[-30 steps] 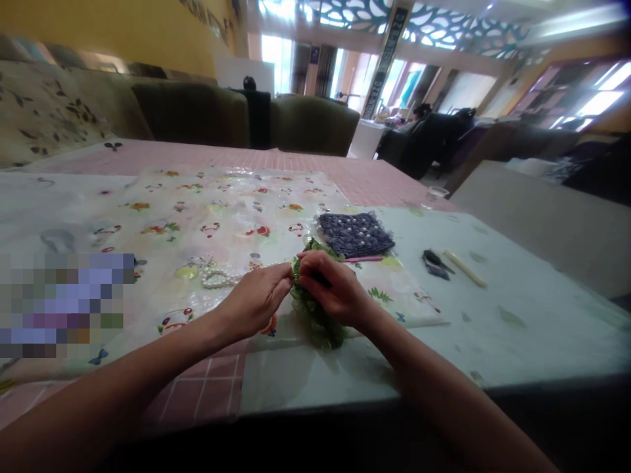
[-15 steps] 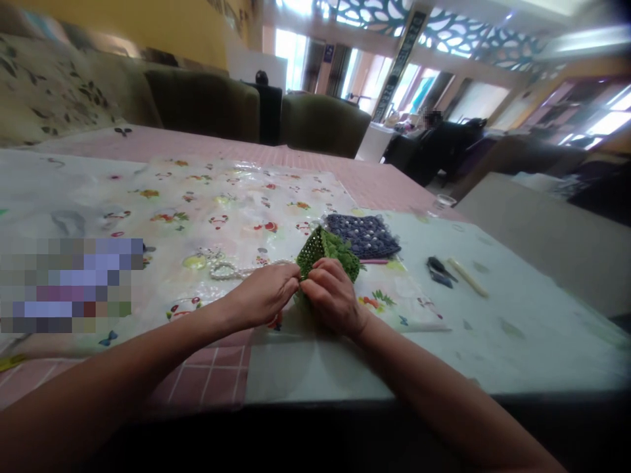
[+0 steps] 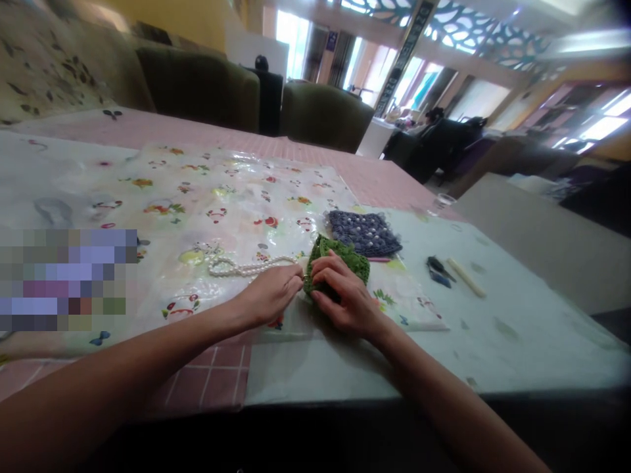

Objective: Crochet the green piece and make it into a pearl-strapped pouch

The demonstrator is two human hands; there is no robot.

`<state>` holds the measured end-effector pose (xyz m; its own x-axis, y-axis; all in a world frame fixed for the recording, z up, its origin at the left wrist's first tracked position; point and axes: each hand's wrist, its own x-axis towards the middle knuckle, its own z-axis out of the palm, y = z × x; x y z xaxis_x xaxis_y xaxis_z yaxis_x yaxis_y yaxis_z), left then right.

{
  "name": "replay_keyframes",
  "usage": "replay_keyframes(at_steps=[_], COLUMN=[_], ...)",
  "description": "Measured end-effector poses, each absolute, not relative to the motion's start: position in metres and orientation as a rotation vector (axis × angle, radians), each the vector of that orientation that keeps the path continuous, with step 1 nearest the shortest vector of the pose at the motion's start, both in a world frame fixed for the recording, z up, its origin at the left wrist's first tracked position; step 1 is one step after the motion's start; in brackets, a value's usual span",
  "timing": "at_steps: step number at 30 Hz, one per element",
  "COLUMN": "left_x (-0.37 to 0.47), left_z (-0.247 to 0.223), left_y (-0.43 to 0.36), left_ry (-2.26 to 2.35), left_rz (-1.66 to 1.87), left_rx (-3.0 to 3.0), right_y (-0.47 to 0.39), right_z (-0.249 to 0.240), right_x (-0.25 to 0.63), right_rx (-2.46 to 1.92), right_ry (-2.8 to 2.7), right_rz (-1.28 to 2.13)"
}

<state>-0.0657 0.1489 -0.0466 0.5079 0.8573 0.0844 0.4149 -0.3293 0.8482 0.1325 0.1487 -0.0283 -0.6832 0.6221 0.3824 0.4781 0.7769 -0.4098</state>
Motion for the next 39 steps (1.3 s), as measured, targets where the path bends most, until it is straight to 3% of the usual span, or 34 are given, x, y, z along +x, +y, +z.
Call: replay_keyframes(at_steps=[8, 24, 39], left_x=[-0.061, -0.055, -0.077], left_z=[-0.047, -0.052, -0.028], left_y=[0.145, 0.136, 0.153], left_ry=[1.025, 1.168, 0.903], left_rz=[0.731, 0.695, 0.549], left_rx=[1.915, 1.993, 1.987], right_y=[0.153, 0.149, 0.156], right_z=[-0.033, -0.041, -0.024], right_x=[0.133, 0.128, 0.136], right_rx=[-0.745, -0.725, -0.76], right_ry=[-2.308, -2.25, -2.364], right_rz=[0.46, 0.159, 0.299])
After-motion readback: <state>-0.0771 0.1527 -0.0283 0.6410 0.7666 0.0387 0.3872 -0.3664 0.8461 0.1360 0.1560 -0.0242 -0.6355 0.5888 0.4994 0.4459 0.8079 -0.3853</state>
